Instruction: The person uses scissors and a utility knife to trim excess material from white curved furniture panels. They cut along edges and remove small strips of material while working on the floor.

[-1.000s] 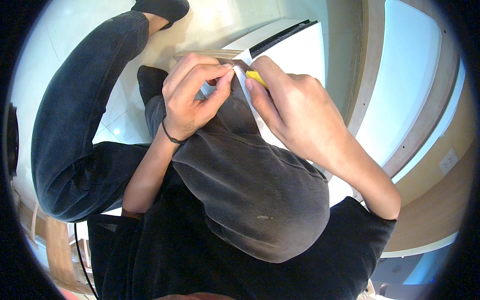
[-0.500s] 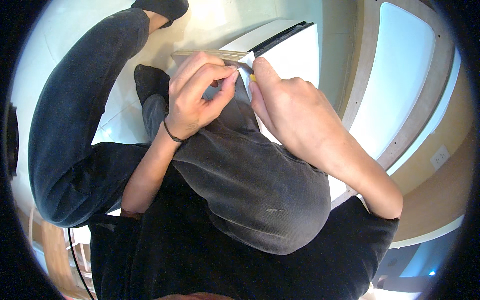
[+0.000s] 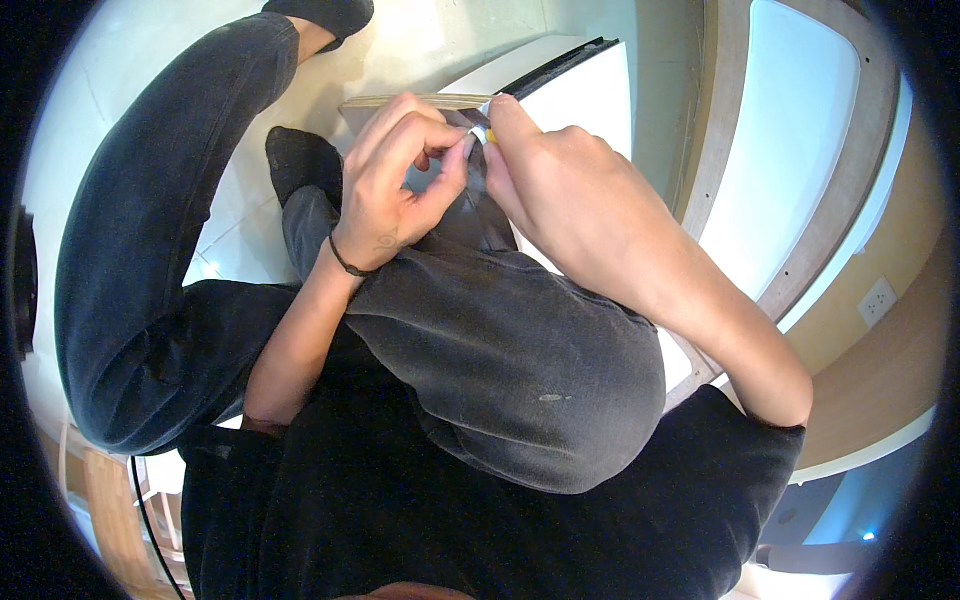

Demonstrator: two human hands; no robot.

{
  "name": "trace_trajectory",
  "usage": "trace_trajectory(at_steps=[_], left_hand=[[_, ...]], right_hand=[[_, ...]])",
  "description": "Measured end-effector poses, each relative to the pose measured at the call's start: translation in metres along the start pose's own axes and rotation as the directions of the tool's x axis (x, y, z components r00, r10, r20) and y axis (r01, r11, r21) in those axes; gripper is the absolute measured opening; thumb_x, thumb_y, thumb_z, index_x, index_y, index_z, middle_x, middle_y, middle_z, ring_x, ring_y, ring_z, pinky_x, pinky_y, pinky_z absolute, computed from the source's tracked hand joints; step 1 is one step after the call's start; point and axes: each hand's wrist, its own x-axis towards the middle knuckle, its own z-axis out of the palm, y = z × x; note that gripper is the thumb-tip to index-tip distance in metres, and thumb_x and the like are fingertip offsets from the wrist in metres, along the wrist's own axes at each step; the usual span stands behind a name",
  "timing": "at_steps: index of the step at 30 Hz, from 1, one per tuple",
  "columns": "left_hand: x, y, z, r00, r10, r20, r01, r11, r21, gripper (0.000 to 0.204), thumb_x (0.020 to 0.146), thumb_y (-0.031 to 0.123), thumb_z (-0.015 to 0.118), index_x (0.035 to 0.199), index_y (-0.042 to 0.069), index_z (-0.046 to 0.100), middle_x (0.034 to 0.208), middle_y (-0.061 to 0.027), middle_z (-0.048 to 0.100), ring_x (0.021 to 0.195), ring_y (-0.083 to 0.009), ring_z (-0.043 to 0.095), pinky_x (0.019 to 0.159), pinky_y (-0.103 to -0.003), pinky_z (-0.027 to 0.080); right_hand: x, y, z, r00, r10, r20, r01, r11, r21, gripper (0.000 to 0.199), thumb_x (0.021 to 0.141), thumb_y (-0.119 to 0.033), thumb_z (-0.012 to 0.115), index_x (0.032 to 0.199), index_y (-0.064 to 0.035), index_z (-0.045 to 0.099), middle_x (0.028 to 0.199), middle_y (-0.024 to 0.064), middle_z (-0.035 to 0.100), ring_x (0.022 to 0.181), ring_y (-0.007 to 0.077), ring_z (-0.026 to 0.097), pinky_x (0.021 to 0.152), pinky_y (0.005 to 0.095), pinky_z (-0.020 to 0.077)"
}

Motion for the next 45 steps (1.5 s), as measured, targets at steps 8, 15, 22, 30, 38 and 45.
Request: trace_trajectory(at_steps=[8,15,22,30,38,45], left_hand=[[0.013,0.006,-0.005,0.999,0.034,0.012,-0.035,0.992,0.119,0.015,0.077,0.000,0.069,0.085,0.002,0.057,0.084,-0.0105,0.052,0.078,-0.0283,0.058,0.066,-0.038,0.051],[0.015,0.004,-0.003,0.989,0.144,-0.020,-0.134,0.957,0.256,0.011,0.075,-0.002,0.067,0.082,0.000,0.059,0.079,-0.0106,0.055,0.070,-0.0296,0.057,0.064,-0.039,0.048],[0.013,0.006,-0.009,1.000,0.016,-0.004,-0.015,0.991,0.131,0.010,0.078,0.004,0.068,0.079,0.003,0.058,0.079,-0.0095,0.057,0.070,-0.0269,0.060,0.062,-0.038,0.050],[0.013,0.012,-0.011,0.998,0.014,0.063,-0.029,0.970,0.240,0.011,0.082,0.006,0.065,0.084,0.002,0.055,0.082,-0.0112,0.058,0.074,-0.0300,0.062,0.064,-0.040,0.052],[0.006,0.013,-0.012,0.995,-0.048,0.089,0.028,0.976,0.216,0.014,0.082,0.005,0.067,0.083,0.001,0.053,0.083,-0.0129,0.058,0.075,-0.0316,0.062,0.065,-0.040,0.053],[0.004,0.004,-0.014,0.996,0.016,0.088,-0.026,0.993,0.112,0.014,0.082,0.002,0.066,0.083,0.000,0.052,0.082,-0.0147,0.056,0.075,-0.0321,0.060,0.066,-0.040,0.051]], right_hand=[[-0.005,-0.004,0.009,0.988,-0.047,-0.146,0.039,0.998,-0.054,0.015,0.103,-0.013,0.051,0.108,0.0009,0.047,0.063,0.0219,0.058,0.060,0.0414,0.064,0.055,0.0466,0.0475],[-0.020,0.001,0.003,0.975,0.046,-0.219,-0.031,0.997,0.071,0.015,0.105,-0.015,0.051,0.109,-0.0005,0.051,0.061,0.0133,0.056,0.054,0.0272,0.065,0.052,0.0384,0.0468],[-0.015,0.000,0.001,0.993,0.017,-0.120,-0.011,0.999,0.050,0.017,0.104,-0.017,0.051,0.107,-0.0002,0.052,0.059,0.0159,0.055,0.052,0.0317,0.062,0.053,0.0405,0.0453],[-0.013,-0.003,0.006,0.989,-0.041,-0.142,0.043,0.999,0.008,0.016,0.102,-0.016,0.052,0.105,-0.0005,0.052,0.055,0.0151,0.057,0.053,0.0356,0.064,0.052,0.0446,0.0491],[-0.015,-0.012,0.007,0.992,-0.019,-0.123,-0.002,0.985,-0.171,0.015,0.102,-0.015,0.052,0.103,-0.0004,0.052,0.054,0.0157,0.055,0.052,0.0359,0.063,0.051,0.0446,0.0489],[-0.012,-0.014,0.006,0.993,-0.055,-0.104,0.036,0.983,-0.178,0.015,0.103,-0.015,0.051,0.105,0.0004,0.050,0.055,0.0168,0.055,0.054,0.0371,0.064,0.053,0.0454,0.0488]])
